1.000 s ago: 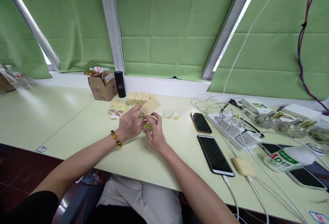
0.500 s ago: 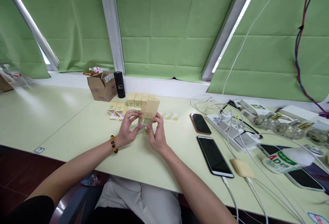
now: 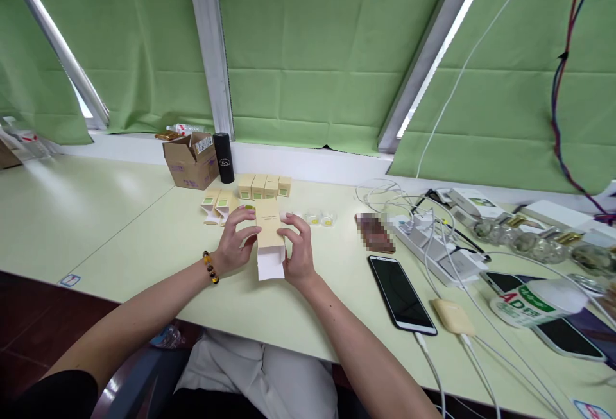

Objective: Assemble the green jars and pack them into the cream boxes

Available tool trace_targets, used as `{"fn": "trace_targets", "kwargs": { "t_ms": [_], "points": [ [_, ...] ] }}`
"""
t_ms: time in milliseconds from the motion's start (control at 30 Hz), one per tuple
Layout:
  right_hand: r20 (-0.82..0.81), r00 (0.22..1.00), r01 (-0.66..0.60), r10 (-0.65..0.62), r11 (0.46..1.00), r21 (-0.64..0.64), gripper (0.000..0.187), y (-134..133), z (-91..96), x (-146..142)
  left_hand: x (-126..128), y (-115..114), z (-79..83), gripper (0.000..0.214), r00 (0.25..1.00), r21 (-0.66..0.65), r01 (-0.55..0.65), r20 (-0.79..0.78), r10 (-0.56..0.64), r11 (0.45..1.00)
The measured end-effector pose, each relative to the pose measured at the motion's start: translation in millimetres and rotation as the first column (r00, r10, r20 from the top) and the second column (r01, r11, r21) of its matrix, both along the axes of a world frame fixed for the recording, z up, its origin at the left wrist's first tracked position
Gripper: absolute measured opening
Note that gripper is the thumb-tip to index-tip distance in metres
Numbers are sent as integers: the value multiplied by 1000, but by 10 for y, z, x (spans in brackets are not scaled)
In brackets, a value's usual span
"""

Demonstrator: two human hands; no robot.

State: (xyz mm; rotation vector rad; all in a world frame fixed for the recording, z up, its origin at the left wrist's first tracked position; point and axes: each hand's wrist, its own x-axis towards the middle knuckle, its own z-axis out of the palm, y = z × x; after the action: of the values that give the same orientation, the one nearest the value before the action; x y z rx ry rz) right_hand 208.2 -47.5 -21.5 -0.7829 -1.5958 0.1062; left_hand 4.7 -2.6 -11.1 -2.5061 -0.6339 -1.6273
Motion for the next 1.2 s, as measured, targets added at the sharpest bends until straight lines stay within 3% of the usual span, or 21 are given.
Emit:
{"fn": "trace_targets", "kwargs": {
  "t_ms": [167,300,700,933,1067,1200],
  "points": [
    [59,991,101,-118,967,234,38,28,20,-20,8,22,-24,35,1000,209,-16,28,10,978],
    [113,981,107,-157,928,356,42,47,40,-19,26,16,34,39,998,248,8,55,-22,969],
    [158,987,-12,-20,980,198,59,-63,164,-36,-20,-40,104,53,985,29,170,19,-170,985],
    [82,996,21,-34,988,152,58,6,82,-71,57,-33,20,64,957,-127,204,234,-171,971],
    [128,992,3,-20,991,135,50,1,78,-61,112,-17,-28,65,906,-240,304,373,-201,922],
    [179,984,14,-25,998,62,43,-14,69,-50,135,-14,0,58,894,-278,316,407,-186,907]
  ]
}}
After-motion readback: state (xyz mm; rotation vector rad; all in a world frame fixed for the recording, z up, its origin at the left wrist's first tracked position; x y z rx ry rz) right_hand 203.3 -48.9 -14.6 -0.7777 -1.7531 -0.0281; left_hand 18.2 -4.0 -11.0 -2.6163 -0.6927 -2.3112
